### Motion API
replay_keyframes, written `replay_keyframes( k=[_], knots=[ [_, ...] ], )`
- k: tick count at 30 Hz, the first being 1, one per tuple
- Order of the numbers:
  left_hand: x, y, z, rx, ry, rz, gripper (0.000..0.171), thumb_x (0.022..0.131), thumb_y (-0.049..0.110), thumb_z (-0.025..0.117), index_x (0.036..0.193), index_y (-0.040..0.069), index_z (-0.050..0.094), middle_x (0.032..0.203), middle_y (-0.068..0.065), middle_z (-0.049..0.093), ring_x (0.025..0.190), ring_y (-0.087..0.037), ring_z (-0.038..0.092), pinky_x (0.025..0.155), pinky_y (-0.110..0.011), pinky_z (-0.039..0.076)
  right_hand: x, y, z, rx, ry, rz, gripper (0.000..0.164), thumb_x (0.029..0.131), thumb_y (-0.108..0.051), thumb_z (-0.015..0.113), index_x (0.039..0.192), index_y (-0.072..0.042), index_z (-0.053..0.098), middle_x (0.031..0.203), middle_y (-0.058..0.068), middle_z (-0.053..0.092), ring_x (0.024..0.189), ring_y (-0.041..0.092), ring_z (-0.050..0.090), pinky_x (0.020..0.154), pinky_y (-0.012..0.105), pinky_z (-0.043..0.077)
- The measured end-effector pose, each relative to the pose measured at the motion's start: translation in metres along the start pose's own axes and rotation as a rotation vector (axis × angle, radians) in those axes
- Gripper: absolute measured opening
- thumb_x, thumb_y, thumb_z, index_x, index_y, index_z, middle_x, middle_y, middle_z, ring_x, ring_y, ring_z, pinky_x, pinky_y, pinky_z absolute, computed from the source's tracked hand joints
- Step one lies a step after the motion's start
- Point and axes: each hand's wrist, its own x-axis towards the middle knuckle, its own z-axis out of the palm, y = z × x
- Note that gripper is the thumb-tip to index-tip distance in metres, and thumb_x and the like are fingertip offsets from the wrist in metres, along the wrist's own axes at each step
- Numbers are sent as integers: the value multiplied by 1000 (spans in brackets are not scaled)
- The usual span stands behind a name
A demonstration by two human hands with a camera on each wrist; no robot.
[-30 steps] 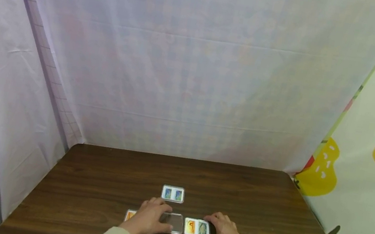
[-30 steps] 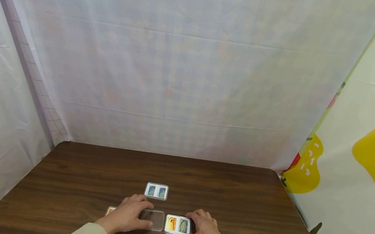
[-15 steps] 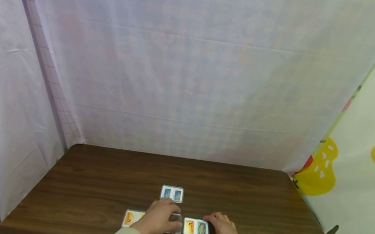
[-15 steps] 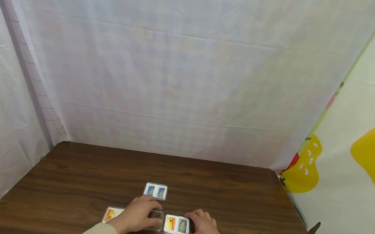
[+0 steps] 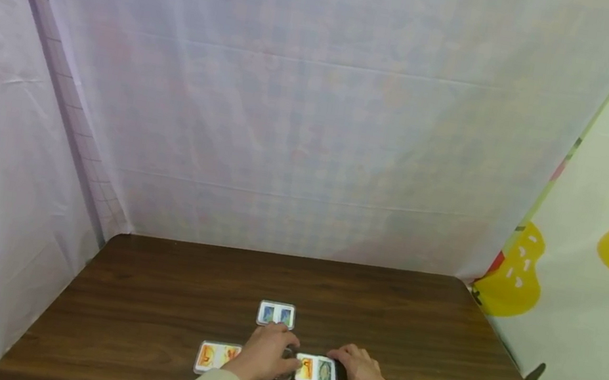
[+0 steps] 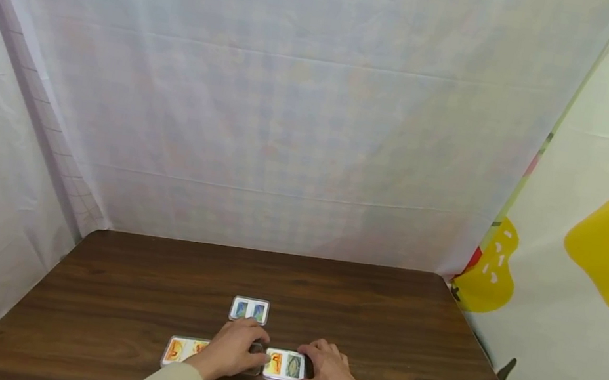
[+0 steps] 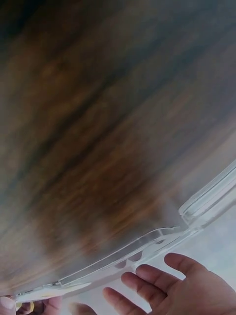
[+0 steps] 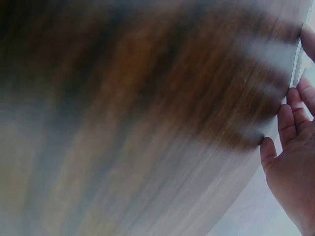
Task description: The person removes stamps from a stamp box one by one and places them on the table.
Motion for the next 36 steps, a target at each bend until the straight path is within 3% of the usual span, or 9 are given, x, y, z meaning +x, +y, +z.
replay_keyframes(
  k=[28, 36],
  knots=[
    [5, 2, 5, 19, -71, -35, 24, 84, 40, 75, 97, 19, 75, 101, 5, 61, 97, -16, 54, 92, -39, 44, 0, 0, 0, 7, -21, 4, 59, 74, -30, 83, 123, -5, 62, 118, 8, 55, 110, 36, 51, 90, 64, 38],
    [8, 1, 7, 48, -53, -18, 21, 84, 39, 76, 93, 20, 76, 98, 5, 61, 93, -15, 55, 88, -40, 45, 0, -1, -2, 1, -17, 1, 59, 73, -31, 84, 122, -6, 63, 117, 8, 56, 110, 36, 52, 89, 64, 38]
  ],
)
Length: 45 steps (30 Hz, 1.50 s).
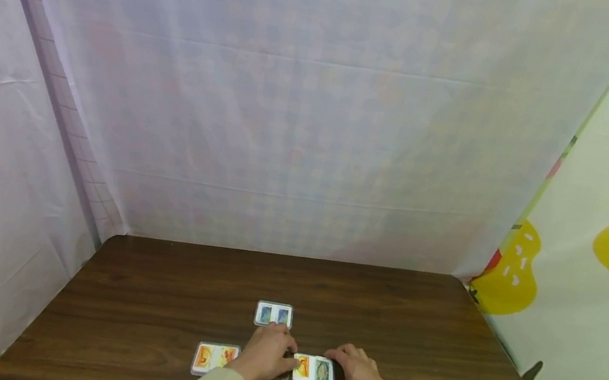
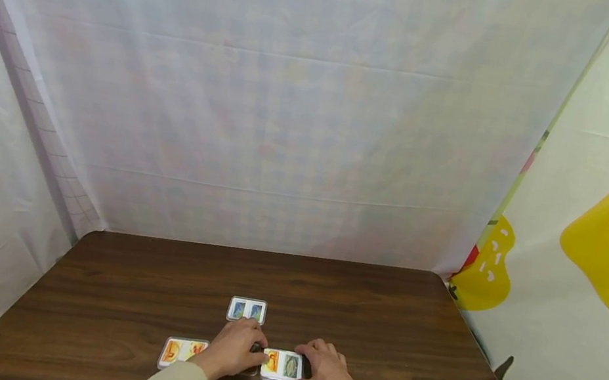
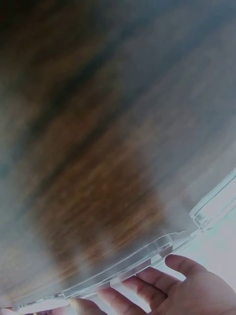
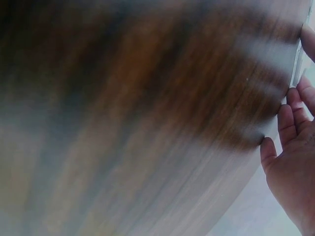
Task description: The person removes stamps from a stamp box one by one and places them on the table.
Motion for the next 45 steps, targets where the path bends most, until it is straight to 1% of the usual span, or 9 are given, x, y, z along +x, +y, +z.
replay_keyframes(
  k=[5, 10, 15, 21, 27, 35, 41, 45],
  knots=[
    [1, -1, 1, 14, 9, -2, 20, 84, 39, 76, 91, 20, 77, 97, 5, 62, 93, -16, 55, 88, -42, 45, 0, 0, 1, 6, -8, 8, 58, 74, -30, 84, 122, -5, 63, 117, 8, 56, 111, 36, 51, 90, 64, 38],
    [1, -1, 1, 42, 20, 3, 19, 84, 40, 76, 88, 21, 76, 95, 6, 60, 90, -15, 54, 86, -41, 45, 0, 0, 1, 5, -6, 7, 58, 74, -30, 84, 122, -5, 63, 117, 8, 56, 111, 36, 51, 89, 64, 38],
    [1, 0, 0, 38, 22, 0, 19, 84, 40, 76, 87, 21, 75, 95, 6, 59, 91, -16, 54, 87, -42, 45, 0, -1, 1, 3, -7, 9, 58, 74, -30, 84, 122, -5, 63, 117, 7, 56, 111, 36, 51, 90, 63, 38],
    [0, -1, 0, 13, 51, 2, 17, 82, 38, 78, 85, 22, 71, 96, 6, 59, 92, -15, 54, 86, -41, 44, 1, 0, 1, 3, -8, 4, 59, 74, -31, 84, 123, -5, 63, 117, 7, 55, 110, 36, 51, 90, 63, 38],
    [1, 0, 0, -14, 69, 23, 13, 83, 33, 77, 85, 22, 71, 90, 10, 56, 86, -12, 52, 84, -40, 45, 1, 1, 1, -5, 2, -21, 59, 73, -33, 84, 121, -6, 63, 115, 7, 55, 108, 36, 52, 86, 63, 39],
    [1, 3, 0, -29, 99, 28, 10, 83, 29, 76, 84, 22, 70, 86, 11, 55, 84, -10, 52, 82, -37, 44, 1, 2, 0, -6, -6, 0, 59, 73, -32, 84, 122, -6, 63, 116, 8, 56, 109, 36, 52, 87, 62, 39],
    [1, -1, 0, -73, 152, 73, 9, 83, 26, 77, 82, 20, 71, 85, 11, 58, 82, -10, 54, 81, -37, 46, 1, 2, 0, -8, -1, 0, 59, 73, -32, 84, 122, -6, 63, 117, 8, 56, 109, 35, 52, 87, 61, 39],
    [-2, -1, -2, -123, 155, 65, 8, 83, 24, 77, 82, 18, 71, 86, 10, 60, 84, -12, 56, 83, -37, 46, 1, 1, -1, 4, -6, 6, 59, 73, -32, 85, 122, -6, 63, 117, 7, 56, 109, 35, 51, 88, 61, 39]
  ],
)
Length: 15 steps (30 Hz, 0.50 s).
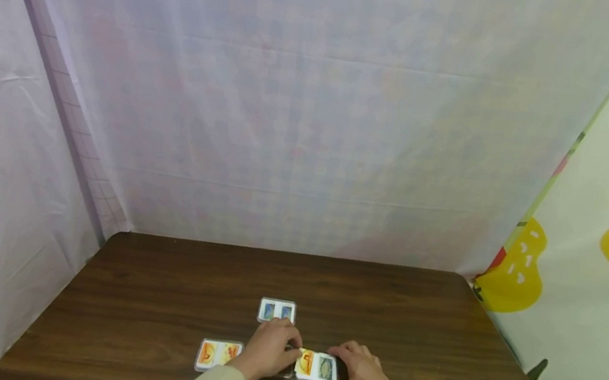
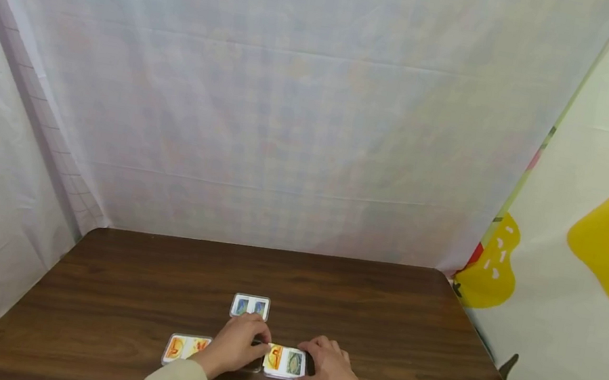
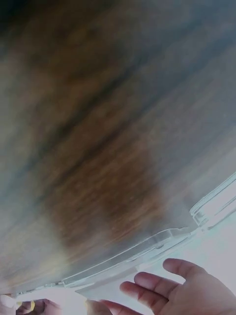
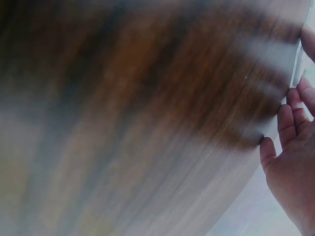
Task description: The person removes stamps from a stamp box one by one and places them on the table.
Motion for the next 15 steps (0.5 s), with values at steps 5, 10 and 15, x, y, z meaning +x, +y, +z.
replay_keyframes(
  k=[5, 10, 15],
  knots=[
    [-2, 4, -3, -88, -34, -66, 7, 84, 23, 76, 82, 20, 70, 89, 11, 60, 89, -12, 56, 85, -37, 46, 0, -1, -1, 7, -1, 4, 59, 73, -32, 85, 122, -6, 63, 117, 7, 56, 108, 34, 51, 89, 61, 39],
    [-4, 6, -5, -157, -50, -117, 8, 85, 23, 75, 82, 20, 69, 90, 12, 58, 92, -14, 56, 89, -39, 46, 0, -1, 0, 2, 7, -1, 60, 72, -31, 85, 122, -6, 63, 116, 7, 56, 108, 34, 52, 89, 62, 38],
    [-7, 8, -8, -232, -61, -139, 9, 85, 21, 75, 81, 20, 68, 90, 11, 60, 94, -15, 57, 92, -40, 46, 0, -1, 1, 0, 7, 13, 59, 73, -31, 85, 122, -7, 63, 116, 6, 56, 108, 34, 51, 90, 61, 38]
  ],
)
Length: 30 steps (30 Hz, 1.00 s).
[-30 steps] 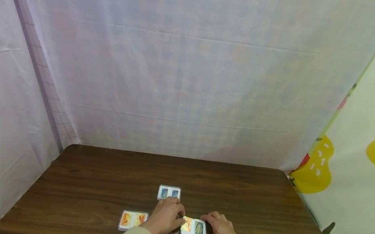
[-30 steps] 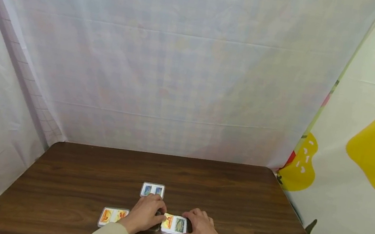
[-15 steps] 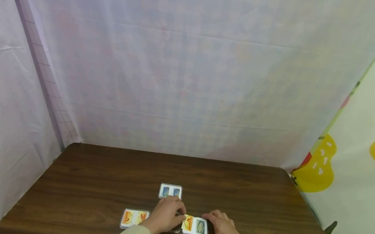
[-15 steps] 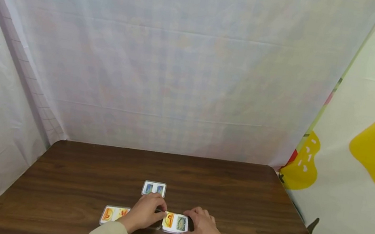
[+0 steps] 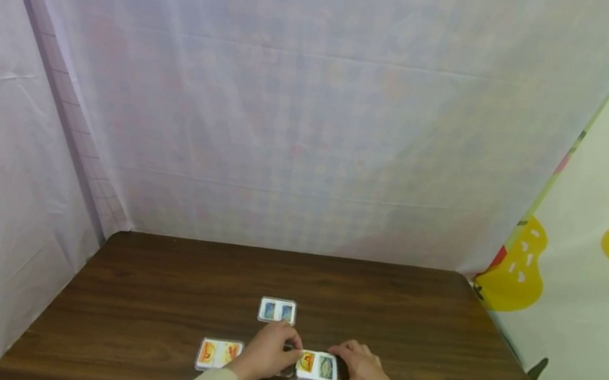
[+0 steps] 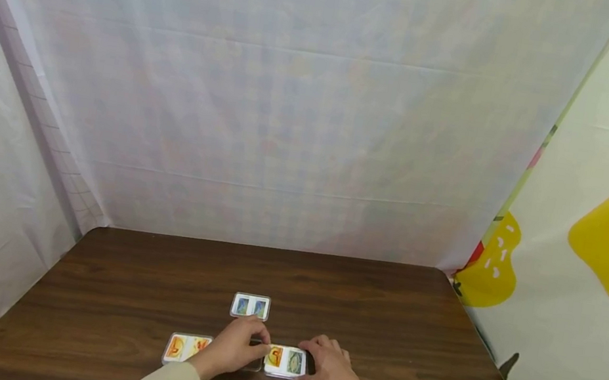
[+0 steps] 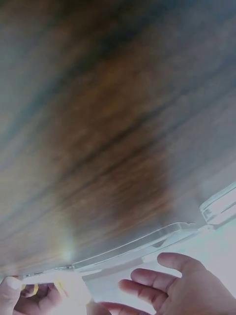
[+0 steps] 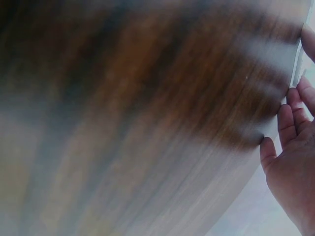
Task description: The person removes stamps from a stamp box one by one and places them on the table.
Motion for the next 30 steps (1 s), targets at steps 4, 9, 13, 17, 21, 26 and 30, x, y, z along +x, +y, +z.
replay_keyframes(
  k=[4, 9, 13, 17, 21, 26, 30],
  knots=[
    [-3, 0, 0, -46, 14, 28, 8, 84, 18, 76, 80, 17, 69, 90, 9, 63, 94, -15, 58, 93, -38, 45, -1, -1, 0, 3, -4, 8, 60, 73, -31, 84, 123, -7, 62, 117, 7, 55, 110, 35, 51, 92, 62, 38],
    [-6, 1, -1, -86, 26, 32, 8, 84, 17, 76, 80, 17, 69, 90, 9, 61, 92, -14, 57, 89, -36, 46, -1, -1, -1, -4, 1, -7, 60, 73, -31, 85, 123, -7, 62, 117, 7, 56, 109, 35, 51, 90, 62, 38],
    [-11, 3, -3, -98, 32, 20, 10, 83, 18, 76, 78, 18, 68, 90, 9, 61, 92, -14, 57, 89, -36, 46, -1, -1, -1, -6, 3, -10, 61, 73, -32, 85, 123, -7, 62, 117, 8, 56, 110, 36, 51, 90, 62, 39],
    [-17, 7, -6, -144, 41, 0, 9, 82, 16, 76, 78, 17, 69, 89, 9, 59, 89, -14, 57, 85, -35, 46, -1, -1, -2, -6, 3, -12, 60, 73, -31, 85, 123, -6, 62, 117, 9, 56, 111, 37, 51, 90, 63, 38],
    [-22, 10, -11, -212, 63, -38, 6, 82, 15, 75, 81, 15, 69, 88, 8, 58, 84, -14, 56, 78, -33, 46, 0, -1, -2, -6, -1, -7, 60, 74, -32, 84, 124, -7, 62, 118, 9, 56, 111, 37, 51, 91, 63, 38],
    [-28, 11, -12, -248, 77, -78, 7, 82, 15, 76, 82, 14, 69, 88, 8, 59, 84, -13, 57, 79, -33, 46, 0, -1, -2, -1, -1, -4, 60, 74, -32, 84, 124, -7, 62, 118, 8, 56, 111, 37, 51, 92, 63, 38],
    [-32, 12, -11, -265, 85, -77, 7, 81, 14, 76, 81, 13, 69, 88, 7, 61, 84, -14, 58, 80, -32, 46, -1, -2, -2, 2, 3, -11, 61, 73, -32, 85, 123, -6, 62, 118, 8, 56, 111, 37, 51, 91, 63, 38]
  ],
)
